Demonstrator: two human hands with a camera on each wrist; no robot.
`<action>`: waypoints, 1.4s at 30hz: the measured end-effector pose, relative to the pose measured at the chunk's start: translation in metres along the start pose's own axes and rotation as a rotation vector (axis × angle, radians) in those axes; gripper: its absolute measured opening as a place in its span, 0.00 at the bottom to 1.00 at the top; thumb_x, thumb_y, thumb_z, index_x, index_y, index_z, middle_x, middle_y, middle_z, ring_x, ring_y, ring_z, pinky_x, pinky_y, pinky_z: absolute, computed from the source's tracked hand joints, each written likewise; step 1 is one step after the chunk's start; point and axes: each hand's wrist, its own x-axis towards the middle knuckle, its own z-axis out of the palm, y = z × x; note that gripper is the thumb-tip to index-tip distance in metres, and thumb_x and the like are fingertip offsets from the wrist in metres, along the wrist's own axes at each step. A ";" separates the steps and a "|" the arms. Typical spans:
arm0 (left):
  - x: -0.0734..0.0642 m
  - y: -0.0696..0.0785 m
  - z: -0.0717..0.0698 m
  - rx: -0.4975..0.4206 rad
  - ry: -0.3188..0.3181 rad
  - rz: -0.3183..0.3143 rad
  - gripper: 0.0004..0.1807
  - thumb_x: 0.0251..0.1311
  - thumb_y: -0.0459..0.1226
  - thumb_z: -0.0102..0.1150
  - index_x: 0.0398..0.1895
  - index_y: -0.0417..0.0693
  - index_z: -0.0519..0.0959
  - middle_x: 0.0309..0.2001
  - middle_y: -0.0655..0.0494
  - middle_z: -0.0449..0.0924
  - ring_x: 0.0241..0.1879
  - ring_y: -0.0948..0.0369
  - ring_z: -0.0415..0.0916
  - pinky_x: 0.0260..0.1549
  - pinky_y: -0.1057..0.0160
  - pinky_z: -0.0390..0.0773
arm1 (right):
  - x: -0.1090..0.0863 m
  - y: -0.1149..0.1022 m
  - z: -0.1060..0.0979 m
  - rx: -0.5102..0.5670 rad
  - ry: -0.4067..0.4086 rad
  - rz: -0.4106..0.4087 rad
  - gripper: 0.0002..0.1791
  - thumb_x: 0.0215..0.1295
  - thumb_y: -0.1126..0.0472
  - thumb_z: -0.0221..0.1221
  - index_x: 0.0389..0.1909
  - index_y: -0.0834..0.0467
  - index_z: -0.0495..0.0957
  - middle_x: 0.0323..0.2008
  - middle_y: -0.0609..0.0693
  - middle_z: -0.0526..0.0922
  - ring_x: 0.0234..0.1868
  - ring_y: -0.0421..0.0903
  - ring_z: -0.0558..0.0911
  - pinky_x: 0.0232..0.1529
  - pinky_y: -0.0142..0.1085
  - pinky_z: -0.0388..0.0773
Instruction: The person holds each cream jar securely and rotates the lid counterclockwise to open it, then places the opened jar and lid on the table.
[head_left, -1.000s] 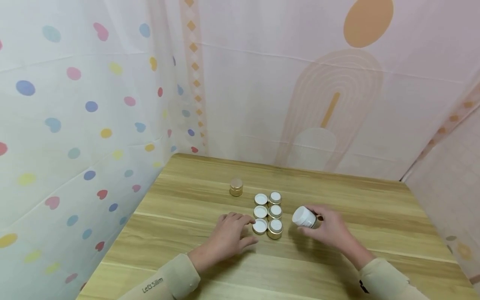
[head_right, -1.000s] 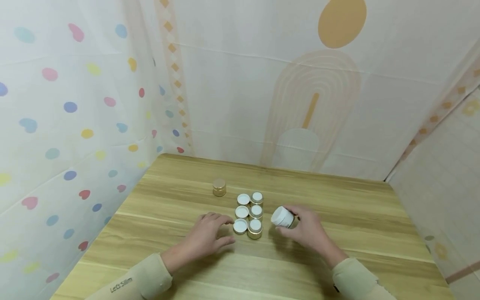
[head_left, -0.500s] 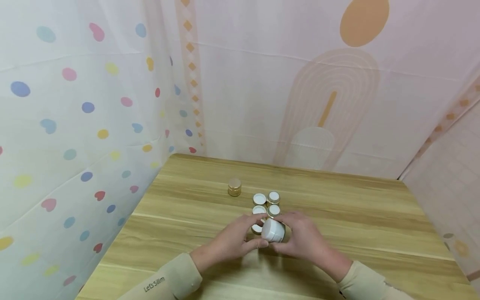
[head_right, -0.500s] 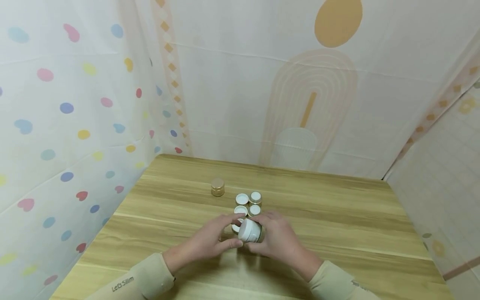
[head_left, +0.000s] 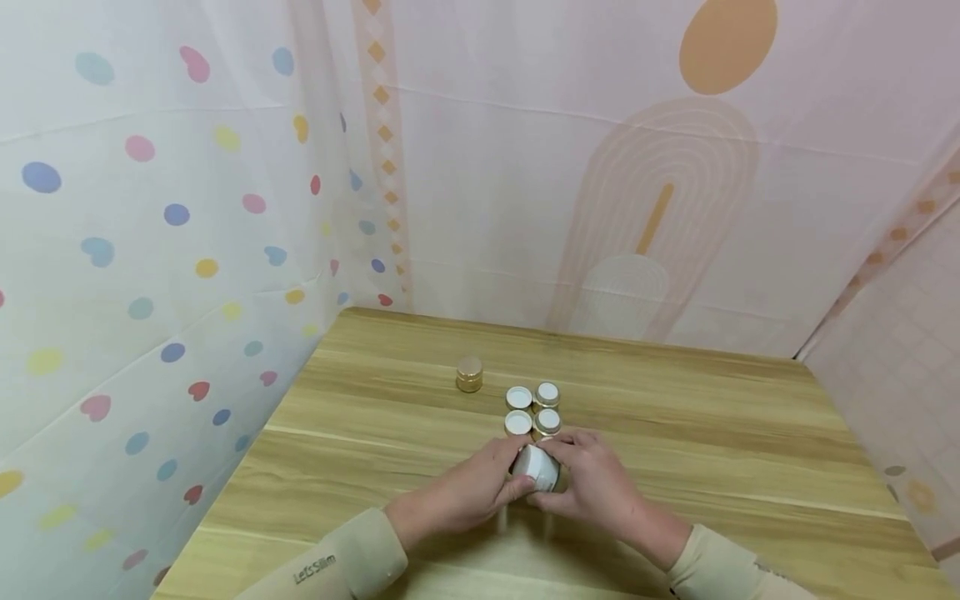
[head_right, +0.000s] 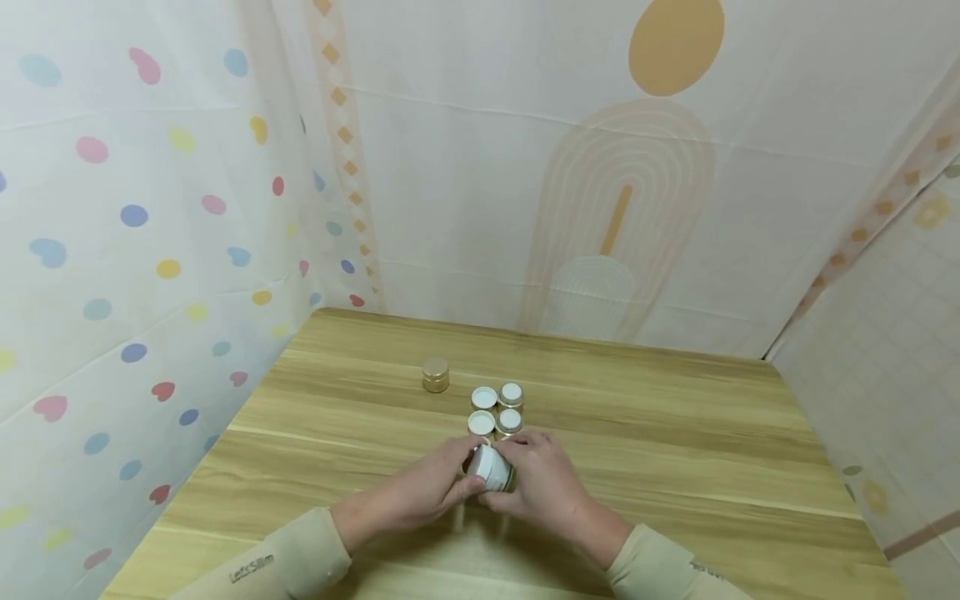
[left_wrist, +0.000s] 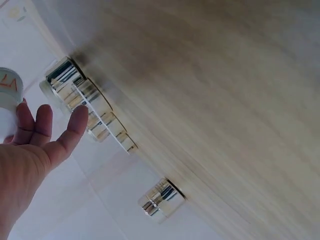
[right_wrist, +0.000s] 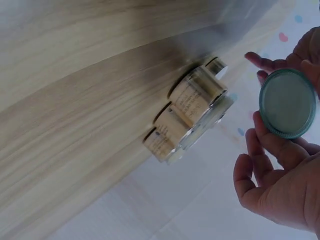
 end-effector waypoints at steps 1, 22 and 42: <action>0.000 0.001 0.000 -0.008 -0.001 -0.010 0.27 0.82 0.51 0.49 0.71 0.43 0.66 0.57 0.50 0.77 0.59 0.55 0.76 0.62 0.52 0.80 | 0.000 0.000 0.000 -0.005 0.007 -0.004 0.33 0.44 0.47 0.85 0.51 0.58 0.89 0.46 0.54 0.91 0.51 0.56 0.88 0.54 0.52 0.87; -0.007 -0.004 -0.007 0.206 0.150 0.127 0.38 0.70 0.50 0.69 0.78 0.49 0.67 0.64 0.50 0.81 0.64 0.54 0.79 0.64 0.47 0.80 | -0.002 0.006 0.006 -0.065 0.023 0.047 0.37 0.33 0.44 0.88 0.49 0.51 0.88 0.46 0.48 0.91 0.53 0.51 0.84 0.57 0.54 0.85; -0.008 -0.002 -0.009 0.216 0.095 0.042 0.42 0.67 0.59 0.67 0.78 0.51 0.68 0.67 0.54 0.81 0.70 0.51 0.75 0.70 0.45 0.76 | -0.004 0.002 0.006 -0.083 -0.016 0.054 0.36 0.35 0.44 0.87 0.49 0.50 0.87 0.46 0.46 0.90 0.55 0.50 0.82 0.55 0.53 0.80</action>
